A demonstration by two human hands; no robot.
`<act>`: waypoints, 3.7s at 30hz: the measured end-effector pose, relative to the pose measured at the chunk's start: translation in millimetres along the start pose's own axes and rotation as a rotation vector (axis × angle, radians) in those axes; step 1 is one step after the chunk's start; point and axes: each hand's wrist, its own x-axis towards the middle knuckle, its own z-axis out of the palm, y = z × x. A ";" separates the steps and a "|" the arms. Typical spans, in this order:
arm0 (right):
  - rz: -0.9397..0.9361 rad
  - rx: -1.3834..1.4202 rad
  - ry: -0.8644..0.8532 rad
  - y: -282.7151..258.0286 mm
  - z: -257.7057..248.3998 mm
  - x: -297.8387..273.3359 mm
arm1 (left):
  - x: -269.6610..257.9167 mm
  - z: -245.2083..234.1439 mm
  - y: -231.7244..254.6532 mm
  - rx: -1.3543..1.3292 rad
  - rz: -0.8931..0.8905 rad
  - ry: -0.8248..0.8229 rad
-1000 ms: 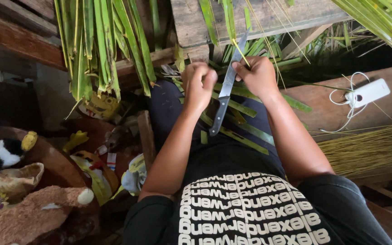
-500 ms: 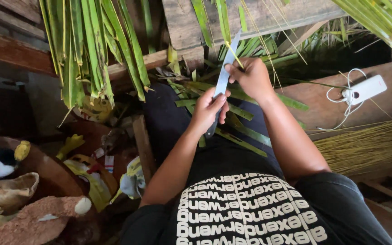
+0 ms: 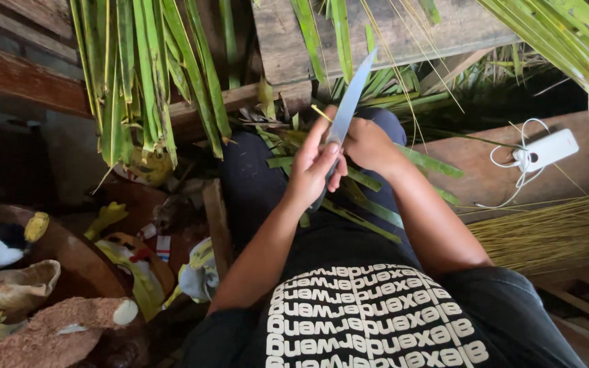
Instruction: Stripping the leafy part of palm fronds from the central rib using a knife
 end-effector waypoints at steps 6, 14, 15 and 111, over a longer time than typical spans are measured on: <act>-0.166 0.335 -0.024 -4.9 -25.0 -13.9 | 11.5 -27.8 -5.5 -0.049 0.053 0.164; -0.234 0.510 0.111 19.3 -11.6 -2.3 | 3.7 -26.8 -18.1 -0.159 -0.093 0.161; -0.246 0.489 0.153 21.5 -7.9 -0.1 | 3.0 -23.8 -17.7 -0.195 -0.126 0.127; -0.231 0.269 0.499 -1.9 -9.0 -22.2 | 19.9 -52.4 27.6 -0.005 0.008 0.603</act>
